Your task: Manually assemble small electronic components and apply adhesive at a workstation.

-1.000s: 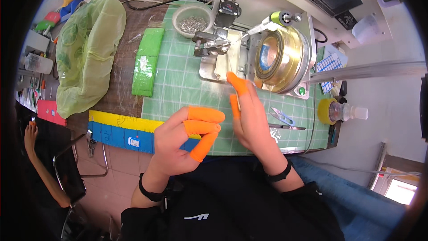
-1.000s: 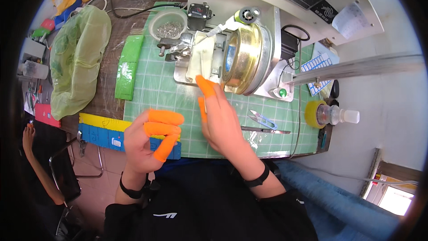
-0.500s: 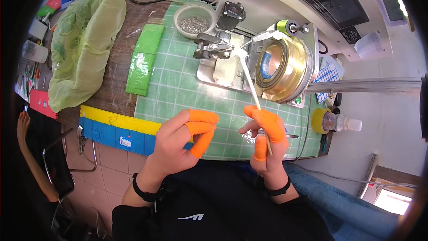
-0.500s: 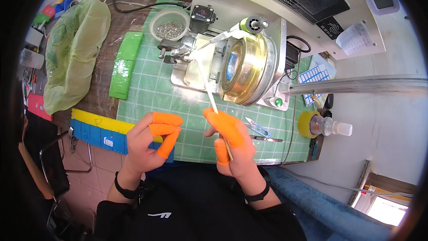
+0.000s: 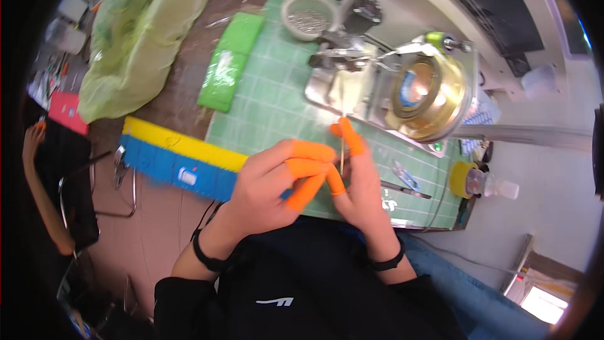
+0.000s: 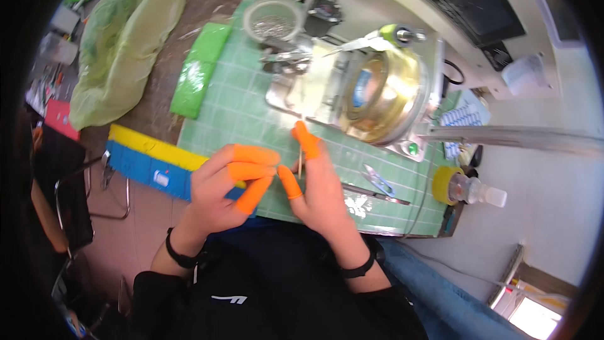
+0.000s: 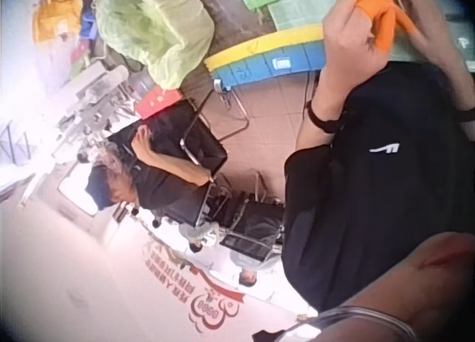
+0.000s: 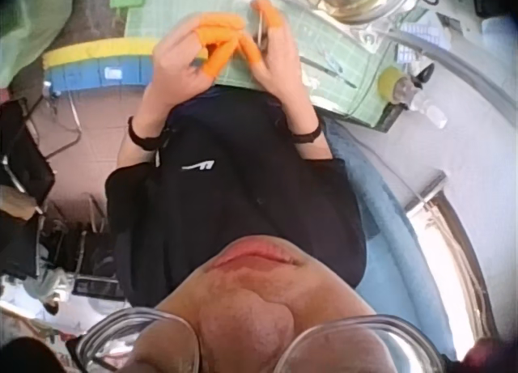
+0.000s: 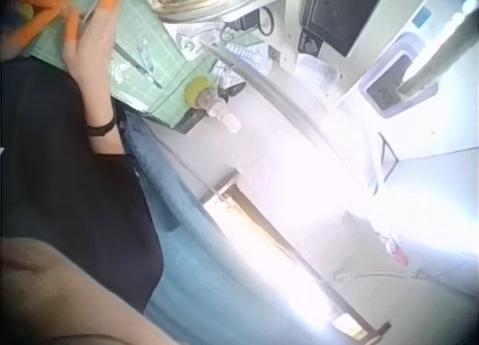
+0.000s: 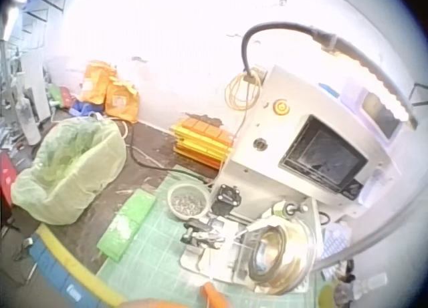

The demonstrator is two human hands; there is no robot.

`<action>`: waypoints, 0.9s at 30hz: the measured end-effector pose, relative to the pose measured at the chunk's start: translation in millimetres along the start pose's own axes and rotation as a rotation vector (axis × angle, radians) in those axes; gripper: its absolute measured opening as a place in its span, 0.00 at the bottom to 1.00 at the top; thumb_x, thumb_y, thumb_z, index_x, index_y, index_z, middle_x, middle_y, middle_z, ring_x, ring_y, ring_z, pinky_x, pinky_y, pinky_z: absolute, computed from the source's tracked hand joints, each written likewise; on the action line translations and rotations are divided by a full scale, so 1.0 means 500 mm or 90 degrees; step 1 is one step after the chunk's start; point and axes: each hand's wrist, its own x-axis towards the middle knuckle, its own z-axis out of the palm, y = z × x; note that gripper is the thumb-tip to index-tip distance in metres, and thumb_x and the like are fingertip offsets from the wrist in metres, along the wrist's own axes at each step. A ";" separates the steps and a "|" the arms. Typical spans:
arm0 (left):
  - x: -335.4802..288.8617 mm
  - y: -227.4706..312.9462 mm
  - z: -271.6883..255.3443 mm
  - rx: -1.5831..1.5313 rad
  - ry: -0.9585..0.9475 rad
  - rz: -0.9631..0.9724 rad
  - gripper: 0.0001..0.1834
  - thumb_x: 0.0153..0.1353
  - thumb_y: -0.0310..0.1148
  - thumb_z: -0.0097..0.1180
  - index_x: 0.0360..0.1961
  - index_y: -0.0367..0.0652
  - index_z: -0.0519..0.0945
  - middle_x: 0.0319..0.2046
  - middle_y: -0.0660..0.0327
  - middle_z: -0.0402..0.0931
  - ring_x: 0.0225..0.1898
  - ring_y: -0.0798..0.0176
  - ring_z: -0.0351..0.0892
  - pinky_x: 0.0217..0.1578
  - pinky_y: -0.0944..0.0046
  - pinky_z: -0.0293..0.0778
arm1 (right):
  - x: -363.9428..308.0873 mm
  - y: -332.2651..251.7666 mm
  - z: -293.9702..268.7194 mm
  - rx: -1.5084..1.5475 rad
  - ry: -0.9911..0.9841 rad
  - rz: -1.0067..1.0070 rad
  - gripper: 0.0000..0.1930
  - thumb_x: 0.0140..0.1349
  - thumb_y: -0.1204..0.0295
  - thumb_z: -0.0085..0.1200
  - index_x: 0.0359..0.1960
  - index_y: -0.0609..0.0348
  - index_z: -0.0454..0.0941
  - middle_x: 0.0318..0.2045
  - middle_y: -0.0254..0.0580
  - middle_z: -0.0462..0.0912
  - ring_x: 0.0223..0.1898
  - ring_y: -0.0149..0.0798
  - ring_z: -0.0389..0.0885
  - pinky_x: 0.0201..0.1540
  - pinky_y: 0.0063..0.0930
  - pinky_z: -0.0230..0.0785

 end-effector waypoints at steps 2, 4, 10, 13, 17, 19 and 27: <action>-0.001 -0.004 0.009 -0.025 0.015 0.036 0.09 0.54 0.16 0.65 0.37 0.33 0.82 0.42 0.50 0.83 0.36 0.58 0.84 0.31 0.66 0.79 | -0.003 -0.006 -0.004 -0.015 0.004 -0.004 0.35 0.62 0.75 0.60 0.71 0.60 0.60 0.58 0.50 0.74 0.34 0.38 0.77 0.42 0.32 0.73; -0.011 -0.001 0.011 -0.011 0.033 0.015 0.09 0.54 0.16 0.65 0.37 0.33 0.82 0.42 0.50 0.83 0.36 0.58 0.84 0.31 0.65 0.79 | -0.020 -0.017 -0.020 -0.074 0.004 0.018 0.35 0.61 0.74 0.62 0.70 0.61 0.64 0.58 0.48 0.77 0.36 0.36 0.78 0.41 0.31 0.72; -0.009 -0.002 0.024 -0.025 0.027 0.056 0.09 0.52 0.15 0.65 0.34 0.33 0.80 0.40 0.50 0.82 0.36 0.54 0.84 0.33 0.63 0.79 | -0.094 0.102 -0.175 -0.292 0.247 -0.031 0.27 0.66 0.77 0.55 0.68 0.60 0.69 0.64 0.49 0.75 0.61 0.46 0.75 0.61 0.37 0.66; -0.015 0.001 0.023 -0.018 0.027 0.047 0.08 0.53 0.16 0.65 0.34 0.33 0.80 0.40 0.51 0.82 0.37 0.54 0.84 0.32 0.63 0.79 | -0.107 0.149 -0.202 -0.398 0.375 -0.014 0.25 0.69 0.77 0.50 0.69 0.61 0.69 0.68 0.52 0.71 0.72 0.48 0.63 0.71 0.41 0.53; 0.006 0.024 -0.015 -0.066 0.023 0.037 0.07 0.55 0.16 0.65 0.34 0.34 0.80 0.39 0.52 0.83 0.38 0.55 0.84 0.36 0.62 0.79 | -0.131 0.150 -0.242 -0.433 0.233 0.111 0.23 0.76 0.71 0.43 0.69 0.65 0.66 0.70 0.51 0.68 0.73 0.48 0.61 0.73 0.40 0.50; 0.057 0.033 -0.058 -0.081 0.014 0.112 0.05 0.58 0.18 0.64 0.35 0.37 0.81 0.39 0.54 0.83 0.40 0.59 0.83 0.42 0.64 0.77 | -0.134 0.108 -0.240 -0.230 0.290 0.076 0.22 0.77 0.70 0.41 0.68 0.67 0.68 0.68 0.51 0.70 0.71 0.46 0.65 0.72 0.38 0.52; 0.266 -0.058 -0.116 -0.681 0.041 -0.081 0.05 0.70 0.26 0.55 0.43 0.35 0.78 0.42 0.57 0.79 0.42 0.63 0.80 0.48 0.67 0.74 | -0.162 -0.019 -0.100 0.395 -0.296 0.013 0.15 0.67 0.68 0.57 0.46 0.69 0.84 0.39 0.48 0.88 0.38 0.39 0.87 0.45 0.31 0.78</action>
